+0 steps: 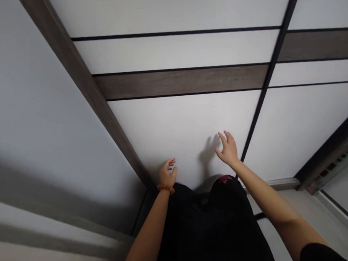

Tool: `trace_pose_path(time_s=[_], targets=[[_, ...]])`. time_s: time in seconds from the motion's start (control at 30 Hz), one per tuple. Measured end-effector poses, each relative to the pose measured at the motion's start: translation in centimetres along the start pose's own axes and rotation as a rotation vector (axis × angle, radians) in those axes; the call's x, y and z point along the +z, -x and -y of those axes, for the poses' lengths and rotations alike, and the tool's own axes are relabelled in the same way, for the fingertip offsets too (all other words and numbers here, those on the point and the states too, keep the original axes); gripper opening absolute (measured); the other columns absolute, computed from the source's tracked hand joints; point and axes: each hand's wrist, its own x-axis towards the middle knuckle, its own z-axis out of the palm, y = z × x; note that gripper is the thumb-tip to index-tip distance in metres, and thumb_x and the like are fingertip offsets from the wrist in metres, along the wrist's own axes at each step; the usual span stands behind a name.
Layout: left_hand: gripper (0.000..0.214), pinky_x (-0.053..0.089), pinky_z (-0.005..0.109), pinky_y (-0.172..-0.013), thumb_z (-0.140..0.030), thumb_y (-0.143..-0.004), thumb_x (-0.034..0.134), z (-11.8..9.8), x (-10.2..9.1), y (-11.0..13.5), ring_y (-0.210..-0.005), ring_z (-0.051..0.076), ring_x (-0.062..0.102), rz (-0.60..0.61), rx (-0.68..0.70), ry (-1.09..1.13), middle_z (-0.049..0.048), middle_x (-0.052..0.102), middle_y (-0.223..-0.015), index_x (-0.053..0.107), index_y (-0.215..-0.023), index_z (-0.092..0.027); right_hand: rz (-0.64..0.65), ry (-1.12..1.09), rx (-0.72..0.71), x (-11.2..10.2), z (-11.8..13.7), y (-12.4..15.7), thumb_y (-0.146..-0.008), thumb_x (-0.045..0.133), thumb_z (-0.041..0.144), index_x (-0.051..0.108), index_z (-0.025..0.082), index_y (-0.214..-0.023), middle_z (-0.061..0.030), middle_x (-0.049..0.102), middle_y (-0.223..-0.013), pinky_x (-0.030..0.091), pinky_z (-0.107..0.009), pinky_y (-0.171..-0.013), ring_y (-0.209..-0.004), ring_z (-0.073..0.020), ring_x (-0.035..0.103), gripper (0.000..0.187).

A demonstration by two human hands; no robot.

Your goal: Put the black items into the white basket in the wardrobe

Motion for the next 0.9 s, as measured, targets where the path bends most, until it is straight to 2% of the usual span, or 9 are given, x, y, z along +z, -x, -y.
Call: trace_pose_path(time_s=[0.13, 0.23, 0.3, 0.37, 0.47, 0.6, 0.67, 0.77, 0.9], targets=[[0.044, 0.06, 0.036, -0.079, -0.015, -0.074, 0.06, -0.8, 4.5, 0.8, -0.094, 0.024, 0.072, -0.067, -0.03, -0.006, 0.0086, 0.076, -0.107, 0.073, -0.114, -0.024, -0.016, 0.172, -0.233, 0.2, 4.1, -7.7, -0.088, 0.063, 0.035, 0.029, 0.024, -0.172, -0.0112, 0.005, -0.183, 0.012, -0.071, -0.131, -0.167, -0.0435, 0.001, 0.09], [0.051, 0.062, 0.035, -0.078, -0.014, -0.074, 0.059, 0.4, 7.7, 3.8, -0.096, 0.024, 0.073, -0.02, 0.007, 0.038, 0.0113, 0.076, -0.111, 0.071, -0.123, -0.021, 0.039, 0.252, -0.314, 1.1, 5.6, -10.5, -0.088, 0.065, 0.034, 0.022, 0.025, -0.174, -0.0113, 0.003, -0.183, 0.004, -0.073, -0.13, -0.167, -0.0447, -0.002, 0.097], [0.053, 0.063, 0.04, -0.088, -0.015, -0.076, 0.059, 1.1, 8.3, 4.8, -0.108, 0.027, 0.072, 0.001, 0.115, 0.012, 0.0129, 0.075, -0.12, 0.071, -0.127, -0.022, 0.037, 0.287, -0.325, 1.7, 5.3, -11.1, -0.09, 0.064, 0.035, 0.022, 0.025, -0.175, -0.0119, 0.008, -0.183, 0.003, -0.073, -0.13, -0.167, -0.0442, 0.001, 0.095], [0.055, 0.057, 0.05, -0.107, -0.017, -0.077, 0.062, 0.8, 7.5, 3.7, -0.127, 0.032, 0.067, -0.011, 0.282, -0.081, 0.0147, 0.071, -0.134, 0.07, -0.132, -0.023, 0.023, 0.31, -0.333, 2.2, 4.5, -11.2, -0.093, 0.061, 0.036, 0.022, 0.027, -0.174, -0.011, 0.014, -0.182, 0.003, -0.072, -0.131, -0.168, -0.0423, 0.003, 0.09], [0.064, 0.037, 0.059, -0.128, -0.023, -0.079, 0.066, -1.7, 4.5, -1.6, -0.151, 0.038, 0.049, -0.117, 0.452, -0.287, 0.0187, 0.056, -0.157, 0.066, -0.142, -0.02, 0.003, 0.318, -0.337, 2.6, 3.5, -11.0, -0.096, 0.059, 0.038, 0.024, 0.03, -0.174, -0.0096, 0.017, -0.182, 0.002, -0.071, -0.131, -0.168, -0.0408, 0.006, 0.086], [0.082, 0.02, 0.062, -0.133, -0.035, -0.083, 0.068, -5.8, 0.2, -11.0, -0.166, 0.043, 0.018, -0.291, 0.461, -0.491, 0.026, 0.024, -0.177, 0.05, -0.158, -0.008, -0.013, 0.315, -0.329, 2.7, 3.0, -11.0, -0.098, 0.058, 0.038, 0.032, 0.031, -0.172, -0.0089, 0.021, -0.181, 0.003, -0.069, -0.132, -0.168, -0.0403, 0.009, 0.079], [0.091, 0.013, 0.065, -0.133, -0.04, -0.085, 0.067, -7.0, -1.2, -14.2, -0.168, 0.045, 0.006, -0.312, 0.445, -0.539, 0.0267, 0.012, -0.18, 0.039, -0.164, -0.006, -0.015, 0.316, -0.326, 2.6, 2.5, -10.9, -0.098, 0.058, 0.039, 0.034, 0.031, -0.171, -0.0087, 0.022, -0.181, 0.004, -0.069, -0.132, -0.168, -0.0401, 0.01, 0.077], [0.098, 0.006, 0.068, -0.132, -0.043, -0.087, 0.068, -7.7, -1.9, -16.0, -0.167, 0.046, -0.003, -0.256, 0.419, -0.588, 0.0274, 0.001, -0.18, 0.029, -0.168, -0.005, -0.023, 0.313, -0.344, 2.2, 1.7, -10.5, -0.099, 0.056, 0.041, 0.034, 0.031, -0.171, -0.0089, 0.022, -0.181, 0.006, -0.069, -0.133, -0.168, -0.0404, 0.01, 0.076], [0.108, 0.004, 0.069, -0.131, -0.046, -0.082, 0.077, -8.1, -1.1, -15.1, -0.167, 0.047, -0.007, -0.206, 0.382, -0.597, 0.0291, -0.004, -0.18, 0.027, -0.168, -0.005, -0.129, 0.267, -0.368, 2.2, 1.9, -9.5, -0.098, 0.057, 0.042, 0.024, 0.03, -0.174, -0.0098, 0.009, -0.183, 0.01, -0.072, -0.131, -0.167, -0.0435, 0.008, 0.083]])
